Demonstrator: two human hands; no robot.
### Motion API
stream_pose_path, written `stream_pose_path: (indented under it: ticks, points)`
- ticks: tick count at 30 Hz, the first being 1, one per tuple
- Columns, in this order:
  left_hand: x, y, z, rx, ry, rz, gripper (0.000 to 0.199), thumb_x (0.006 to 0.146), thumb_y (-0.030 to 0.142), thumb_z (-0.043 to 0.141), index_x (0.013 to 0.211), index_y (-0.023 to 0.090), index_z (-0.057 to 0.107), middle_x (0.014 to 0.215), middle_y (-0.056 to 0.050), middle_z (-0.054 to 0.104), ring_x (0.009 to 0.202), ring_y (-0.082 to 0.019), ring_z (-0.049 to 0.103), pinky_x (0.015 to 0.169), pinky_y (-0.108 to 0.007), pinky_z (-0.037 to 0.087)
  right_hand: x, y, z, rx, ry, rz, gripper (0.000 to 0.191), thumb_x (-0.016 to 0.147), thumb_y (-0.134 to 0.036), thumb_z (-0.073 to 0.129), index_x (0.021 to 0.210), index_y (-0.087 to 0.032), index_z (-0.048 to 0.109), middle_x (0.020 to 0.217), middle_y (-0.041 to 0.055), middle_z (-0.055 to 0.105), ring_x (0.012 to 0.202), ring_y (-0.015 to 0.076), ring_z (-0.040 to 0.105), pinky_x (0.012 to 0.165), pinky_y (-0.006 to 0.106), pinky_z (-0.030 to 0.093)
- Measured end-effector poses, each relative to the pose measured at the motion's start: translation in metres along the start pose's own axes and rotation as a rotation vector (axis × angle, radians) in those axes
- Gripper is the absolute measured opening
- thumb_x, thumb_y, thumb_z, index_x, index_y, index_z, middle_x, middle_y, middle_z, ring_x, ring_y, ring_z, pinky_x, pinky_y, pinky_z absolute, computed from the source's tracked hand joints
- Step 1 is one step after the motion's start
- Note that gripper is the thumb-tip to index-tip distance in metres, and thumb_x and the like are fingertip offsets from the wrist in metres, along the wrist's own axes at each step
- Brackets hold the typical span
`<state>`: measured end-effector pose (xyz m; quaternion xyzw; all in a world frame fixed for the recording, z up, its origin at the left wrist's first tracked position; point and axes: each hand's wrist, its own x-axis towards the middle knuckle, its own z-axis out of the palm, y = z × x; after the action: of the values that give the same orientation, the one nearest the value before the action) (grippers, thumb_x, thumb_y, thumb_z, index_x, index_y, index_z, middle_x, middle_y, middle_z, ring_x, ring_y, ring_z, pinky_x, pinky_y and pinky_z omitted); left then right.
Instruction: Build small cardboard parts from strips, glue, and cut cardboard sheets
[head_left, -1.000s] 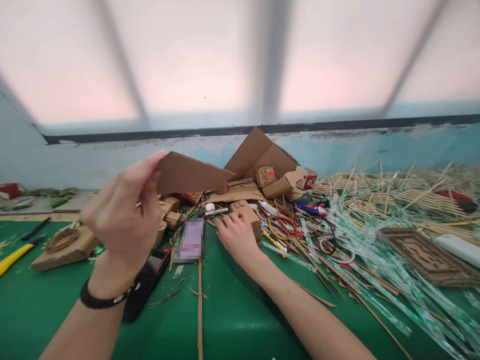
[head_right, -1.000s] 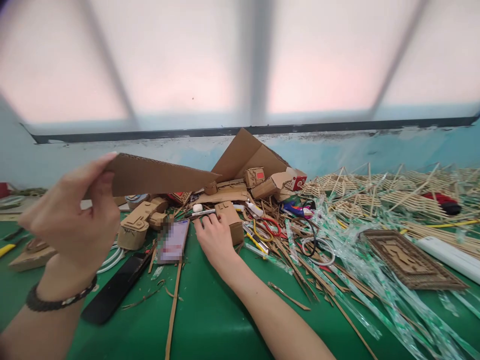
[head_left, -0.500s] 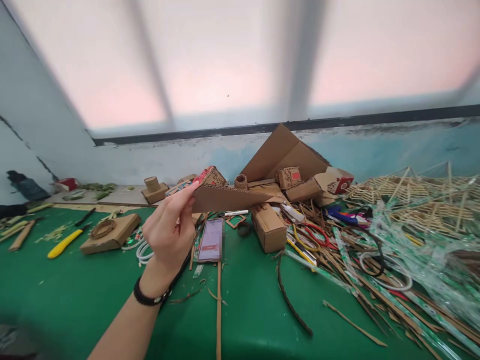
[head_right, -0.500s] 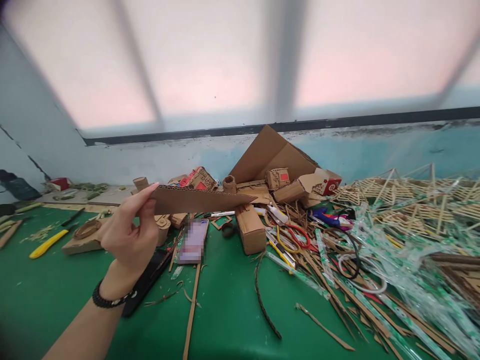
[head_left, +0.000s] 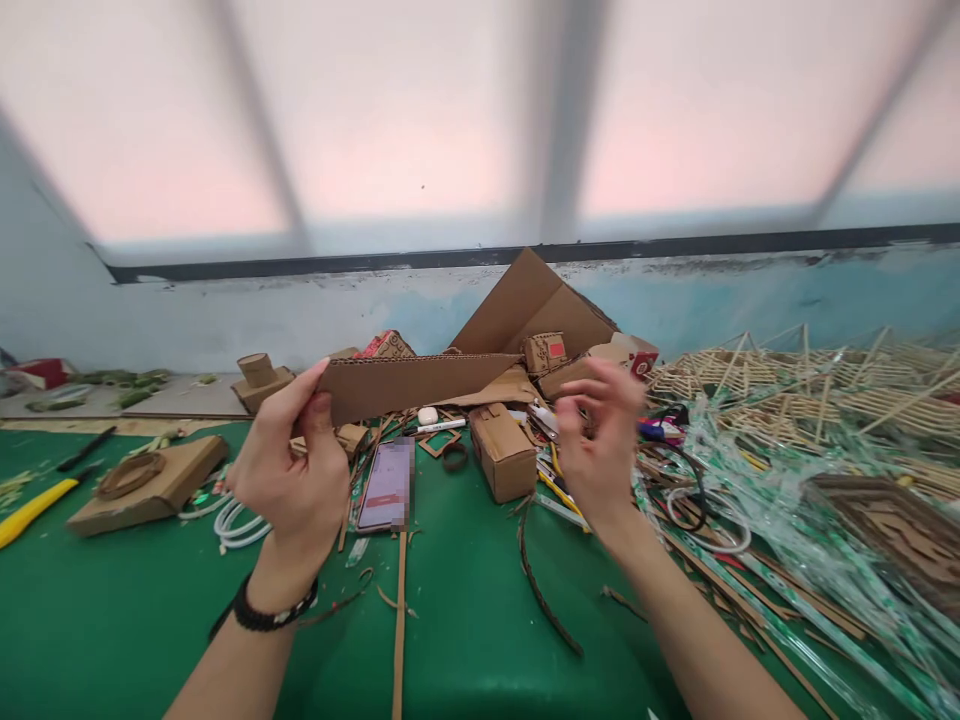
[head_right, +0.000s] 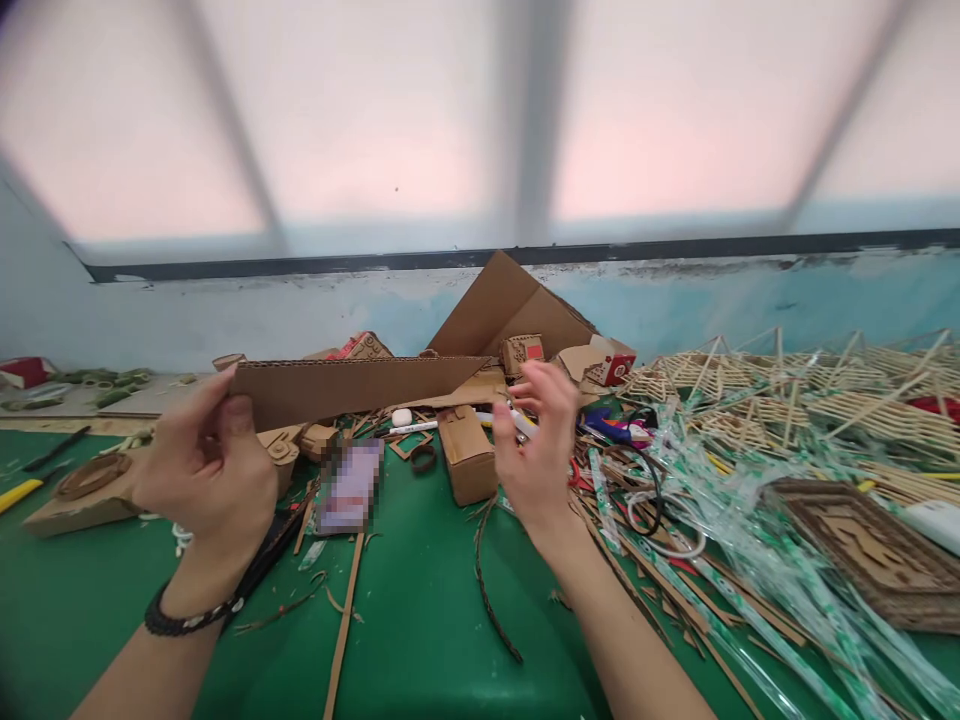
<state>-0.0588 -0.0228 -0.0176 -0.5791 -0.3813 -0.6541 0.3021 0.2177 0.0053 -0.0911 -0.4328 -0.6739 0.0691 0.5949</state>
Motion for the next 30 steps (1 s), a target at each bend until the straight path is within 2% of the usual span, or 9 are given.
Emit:
stream_pose_path:
  ticks: [4, 8, 10, 13, 18, 21, 24, 26, 30]
  points:
    - [-0.030, 0.020, 0.016, -0.277, -0.245, 0.250, 0.054, 0.096, 0.007, 0.064, 0.143, 0.033, 0.064, 0.114, -0.002, 0.082, 0.106, -0.023, 0.078, 0.100, -0.041, 0.060, -0.002, 0.006, 0.021, 0.494, -0.125, 0.304, 0.067, 0.108, -0.060, 0.040, 0.166, -0.032, 0.022, 0.150, 0.0144, 0.060, 0.106, 0.0254, 0.077, 0.093, 0.045, 0.063]
    - [-0.061, 0.034, 0.037, -0.564, -0.711, 0.375, 0.047, 0.099, 0.015, 0.065, 0.142, 0.034, 0.064, 0.124, -0.002, 0.080, 0.120, -0.023, 0.073, 0.118, -0.045, 0.048, -0.006, 0.014, 0.025, 0.702, -0.092, 0.463, 0.077, 0.103, -0.057, 0.052, 0.168, -0.032, 0.018, 0.153, 0.0118, 0.060, 0.126, 0.0280, 0.070, 0.098, 0.046, 0.062]
    - [-0.069, 0.033, 0.049, -0.636, -0.744, 0.203, 0.034, 0.103, 0.029, 0.063, 0.136, 0.033, 0.069, 0.131, -0.006, 0.077, 0.133, -0.027, 0.065, 0.121, -0.048, 0.044, -0.006, 0.018, 0.020, 0.700, 0.000, 0.475, 0.076, 0.098, -0.051, 0.061, 0.164, -0.032, 0.028, 0.159, 0.0096, 0.055, 0.138, 0.0284, 0.061, 0.104, 0.047, 0.060]
    - [-0.070, 0.030, 0.067, -0.630, -0.695, -0.324, 0.039, 0.103, 0.045, 0.059, 0.138, 0.028, 0.067, 0.149, -0.013, 0.063, 0.134, -0.031, 0.062, 0.112, -0.048, 0.052, -0.003, 0.020, 0.015, 0.729, 0.040, 0.457, 0.075, 0.095, -0.046, 0.067, 0.161, -0.032, 0.034, 0.163, 0.0083, 0.050, 0.144, 0.0283, 0.056, 0.109, 0.047, 0.057]
    - [-0.067, 0.026, 0.086, -0.906, -0.805, -1.036, 0.076, 0.086, 0.051, 0.081, 0.150, 0.022, 0.050, 0.140, -0.019, 0.067, 0.113, -0.030, 0.074, 0.087, -0.035, 0.064, 0.003, 0.019, 0.003, 0.607, -0.182, 0.345, 0.075, 0.102, -0.052, 0.057, 0.166, -0.033, 0.024, 0.146, 0.0100, 0.066, 0.125, 0.0268, 0.070, 0.097, 0.044, 0.062]
    - [-0.073, 0.016, 0.086, -0.962, -0.708, -1.203, 0.083, 0.078, 0.049, 0.088, 0.148, 0.020, 0.053, 0.125, -0.017, 0.076, 0.109, -0.031, 0.076, 0.085, -0.034, 0.064, 0.001, 0.039, -0.019, 0.055, -0.179, 0.342, 0.062, 0.103, -0.049, 0.054, 0.160, -0.032, 0.037, 0.126, 0.0090, 0.075, 0.110, 0.0274, 0.075, 0.090, 0.040, 0.060]
    - [-0.079, 0.001, 0.083, -0.930, -0.529, -1.338, 0.085, 0.075, 0.046, 0.090, 0.148, 0.022, 0.054, 0.121, -0.014, 0.078, 0.099, -0.029, 0.078, 0.081, -0.034, 0.065, -0.007, 0.070, -0.038, -0.638, -0.470, 0.440, 0.035, 0.100, -0.042, 0.060, 0.130, -0.027, 0.067, 0.103, 0.0111, 0.078, 0.096, 0.0334, 0.076, 0.076, 0.038, 0.054]
    - [-0.081, -0.007, 0.080, -0.898, -0.462, -1.390, 0.079, 0.078, 0.043, 0.088, 0.147, 0.024, 0.055, 0.120, -0.012, 0.078, 0.095, -0.027, 0.079, 0.079, -0.034, 0.065, -0.014, 0.088, -0.041, -0.813, -0.663, 0.427, 0.039, 0.097, -0.039, 0.064, 0.133, -0.024, 0.066, 0.110, 0.0142, 0.077, 0.099, 0.0340, 0.075, 0.072, 0.035, 0.049]
    - [-0.082, -0.011, 0.077, -0.837, -0.400, -1.463, 0.068, 0.084, 0.040, 0.082, 0.145, 0.026, 0.057, 0.122, -0.010, 0.078, 0.095, -0.025, 0.078, 0.078, -0.032, 0.065, -0.022, 0.107, -0.034, -0.930, -0.712, 0.431, 0.042, 0.095, -0.039, 0.066, 0.131, -0.017, 0.063, 0.113, 0.0187, 0.073, 0.102, 0.0352, 0.073, 0.073, 0.034, 0.044]
